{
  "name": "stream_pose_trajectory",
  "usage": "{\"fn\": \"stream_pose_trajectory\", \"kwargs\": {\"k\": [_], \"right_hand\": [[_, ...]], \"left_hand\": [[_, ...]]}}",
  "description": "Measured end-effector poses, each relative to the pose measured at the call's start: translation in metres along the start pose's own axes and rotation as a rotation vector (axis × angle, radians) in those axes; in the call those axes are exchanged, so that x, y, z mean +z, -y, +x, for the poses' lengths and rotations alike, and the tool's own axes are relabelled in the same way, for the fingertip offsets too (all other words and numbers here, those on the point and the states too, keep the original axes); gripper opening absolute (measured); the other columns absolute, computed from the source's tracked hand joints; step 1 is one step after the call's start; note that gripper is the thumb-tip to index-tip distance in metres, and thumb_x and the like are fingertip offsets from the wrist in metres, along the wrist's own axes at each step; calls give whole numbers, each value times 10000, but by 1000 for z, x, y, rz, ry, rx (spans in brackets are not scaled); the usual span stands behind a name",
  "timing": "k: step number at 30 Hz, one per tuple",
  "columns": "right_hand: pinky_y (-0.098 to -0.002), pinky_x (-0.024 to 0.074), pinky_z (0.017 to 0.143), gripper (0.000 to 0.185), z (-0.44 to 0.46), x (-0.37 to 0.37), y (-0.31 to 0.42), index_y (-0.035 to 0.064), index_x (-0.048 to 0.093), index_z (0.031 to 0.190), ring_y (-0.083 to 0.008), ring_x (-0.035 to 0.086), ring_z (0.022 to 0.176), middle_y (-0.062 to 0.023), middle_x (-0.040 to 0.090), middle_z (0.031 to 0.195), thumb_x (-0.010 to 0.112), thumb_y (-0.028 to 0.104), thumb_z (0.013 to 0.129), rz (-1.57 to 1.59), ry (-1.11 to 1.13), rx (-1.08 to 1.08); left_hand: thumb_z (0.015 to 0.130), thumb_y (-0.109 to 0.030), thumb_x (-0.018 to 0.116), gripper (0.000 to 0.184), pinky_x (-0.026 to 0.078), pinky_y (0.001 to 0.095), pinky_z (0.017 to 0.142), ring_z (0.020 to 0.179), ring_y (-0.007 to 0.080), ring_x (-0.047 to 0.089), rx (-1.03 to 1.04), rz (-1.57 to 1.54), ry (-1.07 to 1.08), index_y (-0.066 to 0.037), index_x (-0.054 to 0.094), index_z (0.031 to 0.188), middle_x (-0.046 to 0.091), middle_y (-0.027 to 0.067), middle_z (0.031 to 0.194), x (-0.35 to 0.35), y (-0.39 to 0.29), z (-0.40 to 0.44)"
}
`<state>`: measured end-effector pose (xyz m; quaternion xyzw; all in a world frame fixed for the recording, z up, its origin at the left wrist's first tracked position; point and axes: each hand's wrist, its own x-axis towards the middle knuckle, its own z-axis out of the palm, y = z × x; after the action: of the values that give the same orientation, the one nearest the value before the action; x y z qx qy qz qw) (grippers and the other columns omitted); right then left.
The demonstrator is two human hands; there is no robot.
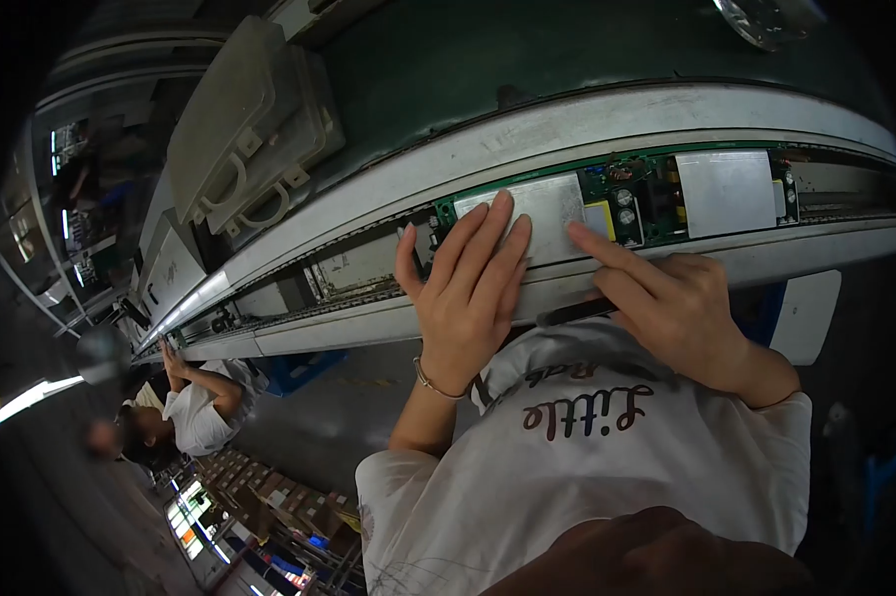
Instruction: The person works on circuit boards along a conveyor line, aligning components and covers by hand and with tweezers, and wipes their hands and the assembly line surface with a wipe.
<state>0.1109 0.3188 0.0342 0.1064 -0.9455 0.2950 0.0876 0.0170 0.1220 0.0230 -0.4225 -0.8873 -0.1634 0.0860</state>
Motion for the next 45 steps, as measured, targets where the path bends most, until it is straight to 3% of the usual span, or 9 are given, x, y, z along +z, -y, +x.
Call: {"fn": "stream_pose_trajectory", "kwargs": {"k": [6, 13, 16, 29, 32, 34, 38, 41, 45], "right_hand": [[-254, 445, 465, 296, 1, -1, 0, 24, 574, 838, -157, 605, 533, -47, 607, 1195, 682, -8, 564, 91, -29, 24], [-255, 479, 501, 408, 2, -2, 3, 35, 603, 992, -182, 658, 661, -52, 617, 1176, 659, -74, 603, 40, -21, 61], [-264, 468, 494, 406, 3, 3, 2, 72, 611, 985, -176, 641, 605, -1, 618, 1170, 724, -2, 602, 24, -95, 56], [-265, 481, 506, 357, 3, -6, 8, 47, 621, 959, -187, 652, 633, -39, 637, 1133, 702, -39, 622, 1, -68, 111], [-258, 501, 537, 365, -6, -20, -5, 36, 625, 1004, -193, 675, 703, -59, 644, 1121, 666, -73, 658, -4, -104, 126], [-253, 537, 620, 391, -15, -26, -20, 33, 619, 1072, -196, 687, 810, -75, 646, 1114, 627, -96, 702, -57, -320, 224], [-278, 549, 741, 390, -26, -33, -34, 68, 611, 1125, -216, 663, 929, -76, 637, 1129, 590, -88, 768, -215, -258, 392], [-284, 537, 755, 404, -29, -31, -38, 86, 606, 1149, -233, 652, 959, -68, 638, 1131, 583, -87, 785, -224, -245, 346], [-285, 482, 863, 341, -44, -29, -72, 65, 533, 1255, -211, 590, 1083, -88, 594, 1213, 459, 27, 924, -79, -179, 317]], "left_hand": [[755, -265, 683, 515, 126, 480, 1074, 1204, 195, 466, 52, -124, 102, -142, 552, 1238, 515, 7, 1314, -10, 9, 0], [738, -337, 699, 554, 153, 487, 1061, 1219, 219, 448, 32, -53, 9, -110, 551, 1221, 523, 17, 1298, -15, 21, -12], [723, -330, 709, 559, 139, 453, 1071, 1230, 221, 439, 12, -65, 12, -146, 561, 1230, 531, 6, 1295, -13, 18, -15], [699, -359, 720, 575, 157, 469, 1060, 1211, 214, 444, 12, -99, -35, -191, 558, 1224, 501, 31, 1294, 2, 10, -15], [707, -371, 709, 559, 156, 470, 1061, 1213, 221, 440, 7, -103, -40, -187, 565, 1215, 501, 33, 1291, 3, 9, -14], [713, -379, 702, 550, 155, 470, 1062, 1214, 224, 438, 3, -105, -34, -186, 569, 1211, 501, 33, 1291, 3, 8, -14], [732, -412, 674, 538, 157, 475, 1063, 1225, 233, 425, 6, -110, -29, -185, 571, 1209, 498, 36, 1296, 6, 7, -13], [735, -434, 665, 558, 159, 491, 1064, 1233, 245, 416, 14, -116, -26, -183, 559, 1223, 489, 43, 1305, 9, 7, -13], [701, -469, 683, 631, 184, 540, 1055, 1226, 273, 413, 30, -139, -81, -158, 524, 1226, 480, 68, 1291, 17, 10, -15]]}}
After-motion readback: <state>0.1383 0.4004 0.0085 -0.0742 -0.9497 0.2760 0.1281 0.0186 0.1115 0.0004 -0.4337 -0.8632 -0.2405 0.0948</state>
